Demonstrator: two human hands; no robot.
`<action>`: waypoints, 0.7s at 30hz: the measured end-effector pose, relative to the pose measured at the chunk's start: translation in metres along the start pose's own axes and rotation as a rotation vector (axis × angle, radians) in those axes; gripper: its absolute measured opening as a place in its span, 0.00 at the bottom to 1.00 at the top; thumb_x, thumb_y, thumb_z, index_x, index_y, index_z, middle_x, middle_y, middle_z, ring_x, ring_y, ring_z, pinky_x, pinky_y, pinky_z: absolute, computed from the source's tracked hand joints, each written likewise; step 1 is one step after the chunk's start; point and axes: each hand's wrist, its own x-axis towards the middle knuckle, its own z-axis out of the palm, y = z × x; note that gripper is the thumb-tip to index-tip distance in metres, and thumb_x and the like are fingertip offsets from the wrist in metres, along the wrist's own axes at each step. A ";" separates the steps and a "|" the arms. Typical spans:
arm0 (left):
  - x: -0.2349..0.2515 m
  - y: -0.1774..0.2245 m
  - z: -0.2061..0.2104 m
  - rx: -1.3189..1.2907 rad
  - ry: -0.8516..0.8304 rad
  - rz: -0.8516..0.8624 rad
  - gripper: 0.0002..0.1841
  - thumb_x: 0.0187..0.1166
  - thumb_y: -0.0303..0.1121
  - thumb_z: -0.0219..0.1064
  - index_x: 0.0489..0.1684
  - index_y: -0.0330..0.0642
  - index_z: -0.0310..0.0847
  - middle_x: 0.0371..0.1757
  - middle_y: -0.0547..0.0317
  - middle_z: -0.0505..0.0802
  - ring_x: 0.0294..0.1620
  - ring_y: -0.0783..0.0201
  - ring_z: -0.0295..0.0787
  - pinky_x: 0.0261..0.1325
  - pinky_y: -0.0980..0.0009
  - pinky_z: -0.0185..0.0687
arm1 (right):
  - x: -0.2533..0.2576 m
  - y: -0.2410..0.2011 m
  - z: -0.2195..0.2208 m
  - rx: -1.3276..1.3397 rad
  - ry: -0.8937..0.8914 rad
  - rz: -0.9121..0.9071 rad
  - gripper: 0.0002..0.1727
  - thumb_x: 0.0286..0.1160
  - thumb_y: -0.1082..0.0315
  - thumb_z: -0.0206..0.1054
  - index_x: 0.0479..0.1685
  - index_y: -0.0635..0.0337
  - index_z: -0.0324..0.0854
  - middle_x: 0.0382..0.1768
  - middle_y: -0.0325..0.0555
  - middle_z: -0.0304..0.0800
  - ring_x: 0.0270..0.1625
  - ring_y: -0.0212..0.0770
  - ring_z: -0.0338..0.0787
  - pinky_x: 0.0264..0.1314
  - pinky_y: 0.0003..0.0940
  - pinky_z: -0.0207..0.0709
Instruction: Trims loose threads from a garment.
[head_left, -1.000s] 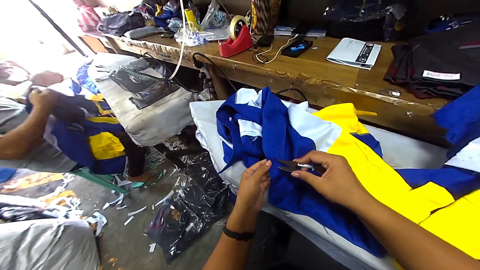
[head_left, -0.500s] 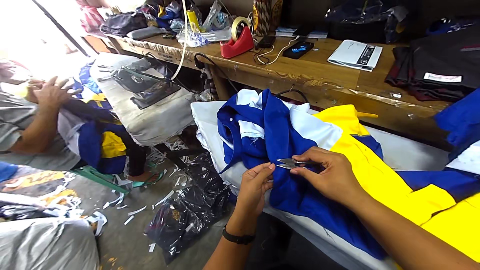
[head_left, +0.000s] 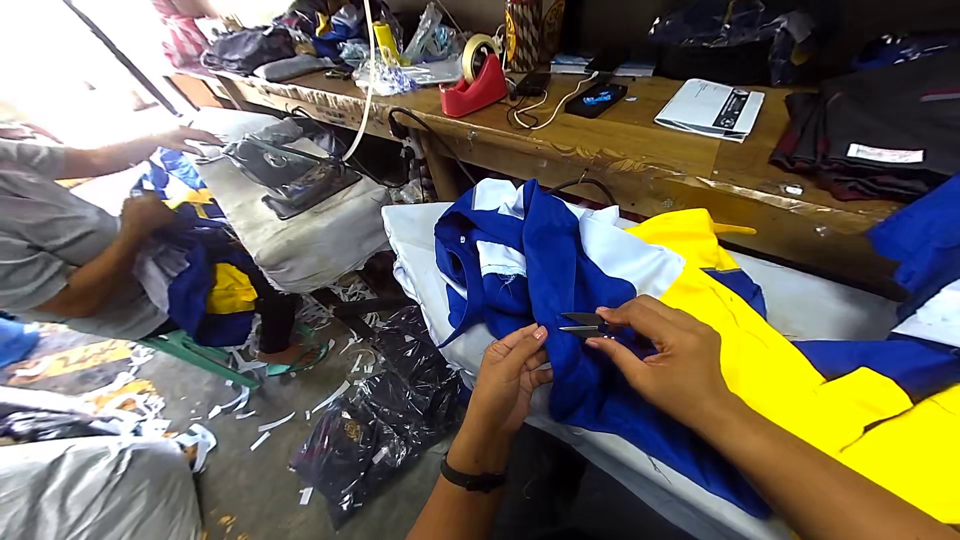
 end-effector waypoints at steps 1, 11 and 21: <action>0.000 0.000 0.000 -0.003 0.005 0.000 0.12 0.89 0.23 0.52 0.47 0.31 0.84 0.32 0.53 0.95 0.32 0.66 0.95 0.39 0.71 0.92 | 0.000 0.000 0.000 -0.016 0.003 -0.019 0.18 0.76 0.49 0.69 0.47 0.53 0.95 0.40 0.40 0.96 0.41 0.38 0.92 0.41 0.42 0.82; -0.002 0.000 0.002 0.022 0.024 -0.015 0.12 0.87 0.23 0.53 0.46 0.31 0.85 0.35 0.52 0.96 0.34 0.65 0.96 0.41 0.70 0.93 | 0.003 0.001 -0.001 0.094 -0.054 0.009 0.18 0.76 0.48 0.69 0.46 0.50 0.95 0.39 0.34 0.95 0.39 0.31 0.89 0.42 0.36 0.81; -0.003 -0.001 0.000 0.011 0.015 -0.013 0.13 0.87 0.22 0.53 0.44 0.31 0.86 0.35 0.50 0.96 0.35 0.64 0.96 0.42 0.70 0.93 | 0.006 0.003 0.000 0.205 -0.091 0.097 0.18 0.74 0.47 0.70 0.45 0.52 0.93 0.38 0.32 0.93 0.38 0.26 0.88 0.41 0.31 0.81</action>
